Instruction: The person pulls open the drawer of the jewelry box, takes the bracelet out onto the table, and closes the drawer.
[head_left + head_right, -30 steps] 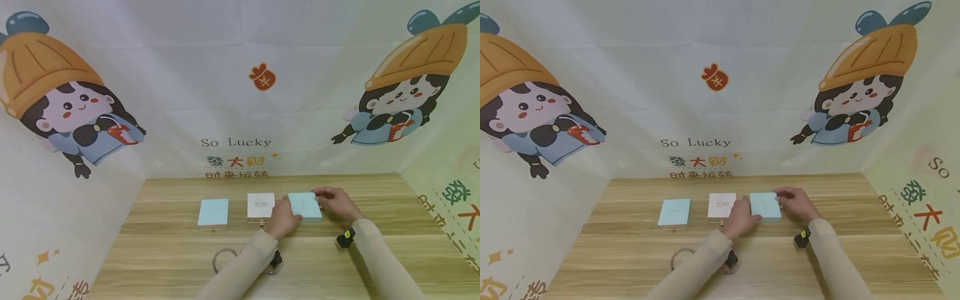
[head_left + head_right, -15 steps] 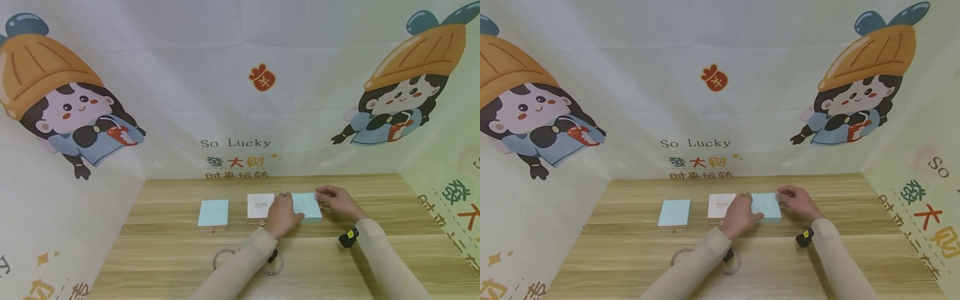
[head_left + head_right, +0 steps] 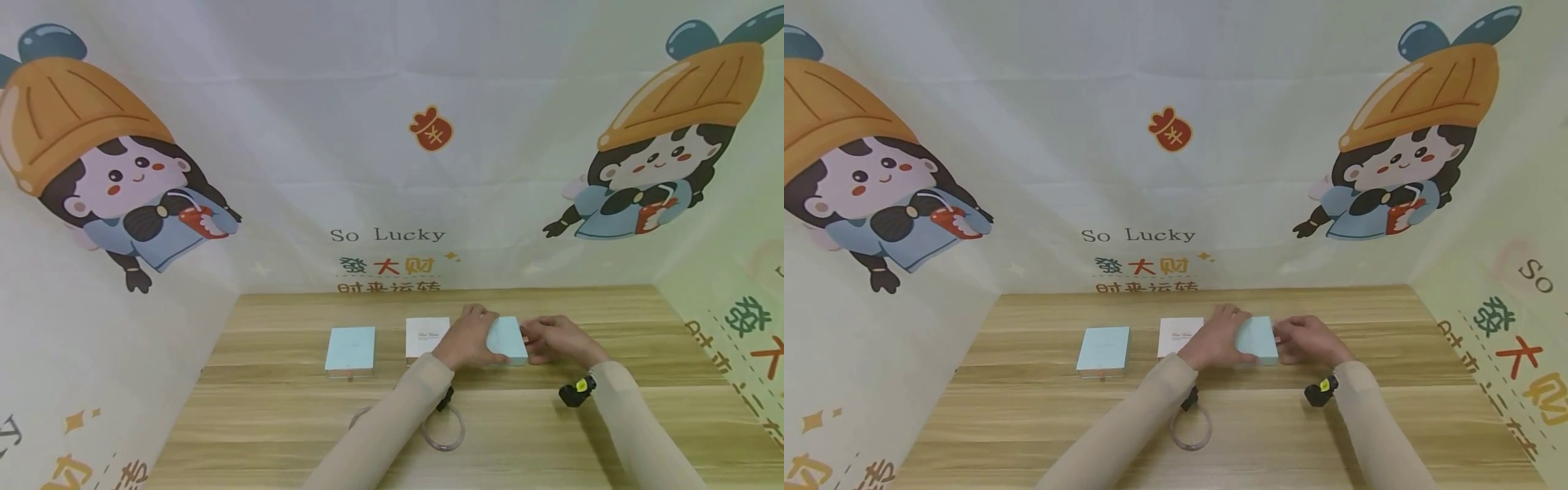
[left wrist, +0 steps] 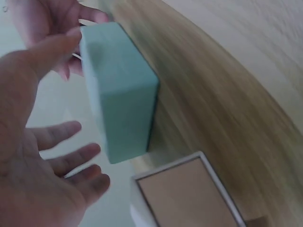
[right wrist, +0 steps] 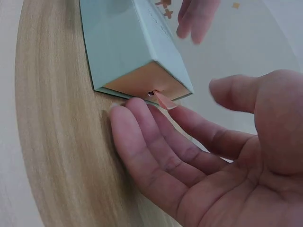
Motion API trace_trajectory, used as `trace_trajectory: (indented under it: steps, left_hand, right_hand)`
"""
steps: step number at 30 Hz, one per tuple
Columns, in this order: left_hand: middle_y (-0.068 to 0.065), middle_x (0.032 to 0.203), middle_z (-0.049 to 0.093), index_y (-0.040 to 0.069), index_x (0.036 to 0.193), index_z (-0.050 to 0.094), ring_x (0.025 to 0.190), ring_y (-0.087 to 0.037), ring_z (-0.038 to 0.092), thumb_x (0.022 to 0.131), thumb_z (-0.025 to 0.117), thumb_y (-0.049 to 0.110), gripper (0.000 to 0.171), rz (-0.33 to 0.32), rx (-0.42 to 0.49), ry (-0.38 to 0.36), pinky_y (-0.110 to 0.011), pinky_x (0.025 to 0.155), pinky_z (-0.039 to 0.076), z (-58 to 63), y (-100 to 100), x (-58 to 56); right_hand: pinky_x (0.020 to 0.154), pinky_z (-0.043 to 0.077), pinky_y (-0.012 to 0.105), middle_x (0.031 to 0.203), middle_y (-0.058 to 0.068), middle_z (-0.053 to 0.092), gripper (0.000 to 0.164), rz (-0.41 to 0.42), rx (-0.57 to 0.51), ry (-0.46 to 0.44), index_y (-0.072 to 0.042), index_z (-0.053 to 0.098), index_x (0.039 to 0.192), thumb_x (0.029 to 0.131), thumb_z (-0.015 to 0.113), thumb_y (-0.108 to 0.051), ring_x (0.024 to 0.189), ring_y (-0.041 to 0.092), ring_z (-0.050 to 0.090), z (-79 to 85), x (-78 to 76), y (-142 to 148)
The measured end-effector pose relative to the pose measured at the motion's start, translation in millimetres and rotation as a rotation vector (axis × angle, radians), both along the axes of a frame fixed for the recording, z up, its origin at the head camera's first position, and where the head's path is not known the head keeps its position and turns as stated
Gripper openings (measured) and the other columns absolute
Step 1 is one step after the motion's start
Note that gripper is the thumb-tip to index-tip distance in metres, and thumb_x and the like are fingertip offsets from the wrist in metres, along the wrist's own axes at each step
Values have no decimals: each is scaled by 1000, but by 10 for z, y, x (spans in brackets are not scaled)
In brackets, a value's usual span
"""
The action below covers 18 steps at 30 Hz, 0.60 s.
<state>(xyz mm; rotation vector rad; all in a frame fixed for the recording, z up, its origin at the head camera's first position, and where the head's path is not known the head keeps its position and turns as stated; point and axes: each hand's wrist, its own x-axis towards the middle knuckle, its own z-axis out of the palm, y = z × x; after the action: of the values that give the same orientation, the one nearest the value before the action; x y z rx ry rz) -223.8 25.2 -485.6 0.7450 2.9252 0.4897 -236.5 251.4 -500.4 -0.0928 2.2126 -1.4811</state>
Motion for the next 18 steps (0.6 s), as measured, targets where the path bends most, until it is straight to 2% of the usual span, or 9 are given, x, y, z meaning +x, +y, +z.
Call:
trace_trajectory:
  steps: [3, 6, 11, 18]
  left_hand:
    - [-4, 147, 49, 14, 154, 46, 136, -18, 43, 80, 83, 56, 93, -52, -47, 18, -25, 103, 48, -31, 6, -32]
    - [-3, 148, 49, 14, 156, 43, 135, -17, 44, 80, 82, 57, 95, -76, -88, 18, -24, 104, 48, -44, 11, -55]
    - [-2, 147, 52, 11, 154, 45, 129, -15, 49, 82, 81, 57, 93, -86, -128, 25, -23, 102, 49, -40, 11, -72]
    - [-2, 144, 55, 10, 152, 48, 126, -15, 52, 81, 82, 56, 91, -97, -146, 48, -22, 103, 48, -24, 32, -79]
  right_hand:
    - [82, 63, 34, 118, 22, 68, 49, 13, 6, 4, 16, 46, 142, 110, 43, -21, 92, 15, 70, -4, 33, -7]
    - [80, 63, 32, 115, 21, 69, 45, 21, 29, 36, 16, 48, 141, 110, 44, -17, 91, 15, 70, -21, 52, -24]
    - [76, 63, 32, 108, 21, 72, 40, 25, 73, 117, 16, 54, 135, 108, 49, -13, 87, 17, 72, -80, 61, -52]
    - [70, 63, 32, 98, 21, 74, 26, -18, 119, 215, 16, 64, 116, 103, 54, -3, 80, 18, 72, -132, 95, -76]
